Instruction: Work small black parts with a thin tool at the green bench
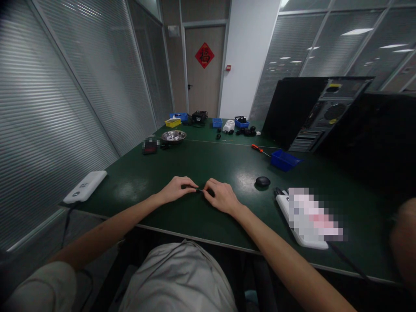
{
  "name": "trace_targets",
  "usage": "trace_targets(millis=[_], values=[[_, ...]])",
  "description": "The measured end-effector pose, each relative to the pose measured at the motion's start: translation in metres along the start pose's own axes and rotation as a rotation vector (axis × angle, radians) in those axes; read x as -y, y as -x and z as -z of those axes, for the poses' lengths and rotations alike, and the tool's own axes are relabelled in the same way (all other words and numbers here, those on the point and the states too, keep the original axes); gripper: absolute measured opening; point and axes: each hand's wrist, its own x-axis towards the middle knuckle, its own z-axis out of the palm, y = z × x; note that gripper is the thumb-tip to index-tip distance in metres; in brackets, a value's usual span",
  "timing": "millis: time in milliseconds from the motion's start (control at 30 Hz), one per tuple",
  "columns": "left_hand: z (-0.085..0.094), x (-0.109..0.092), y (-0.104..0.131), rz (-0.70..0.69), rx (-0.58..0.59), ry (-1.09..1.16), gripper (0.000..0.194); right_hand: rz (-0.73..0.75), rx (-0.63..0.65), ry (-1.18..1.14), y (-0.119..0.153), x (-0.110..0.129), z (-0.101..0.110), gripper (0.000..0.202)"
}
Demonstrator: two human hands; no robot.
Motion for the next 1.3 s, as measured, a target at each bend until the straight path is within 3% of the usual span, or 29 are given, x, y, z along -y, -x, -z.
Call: trace_targets(millis=[533, 800, 967, 1100, 1300], values=[[-0.002, -0.005, -0.001, -0.049, 0.023, -0.026, 0.019, 0.056, 0.029, 0.027, -0.007, 0.008, -0.007, 0.012], [-0.003, -0.003, 0.000, -0.078, -0.054, 0.040, 0.022, 0.042, 0.041, 0.036, -0.006, 0.008, -0.006, 0.010], [0.001, 0.009, -0.008, -0.032, -0.139, -0.108, 0.022, 0.050, 0.043, 0.052, -0.005, 0.008, -0.005, 0.010], [0.002, 0.017, -0.009, -0.070, -0.034, -0.264, 0.021, 0.050, 0.027, 0.036, -0.005, 0.006, -0.005, 0.009], [0.003, 0.002, 0.005, -0.093, -0.045, -0.306, 0.027, 0.040, 0.014, -0.001, -0.004, 0.006, -0.004, 0.010]])
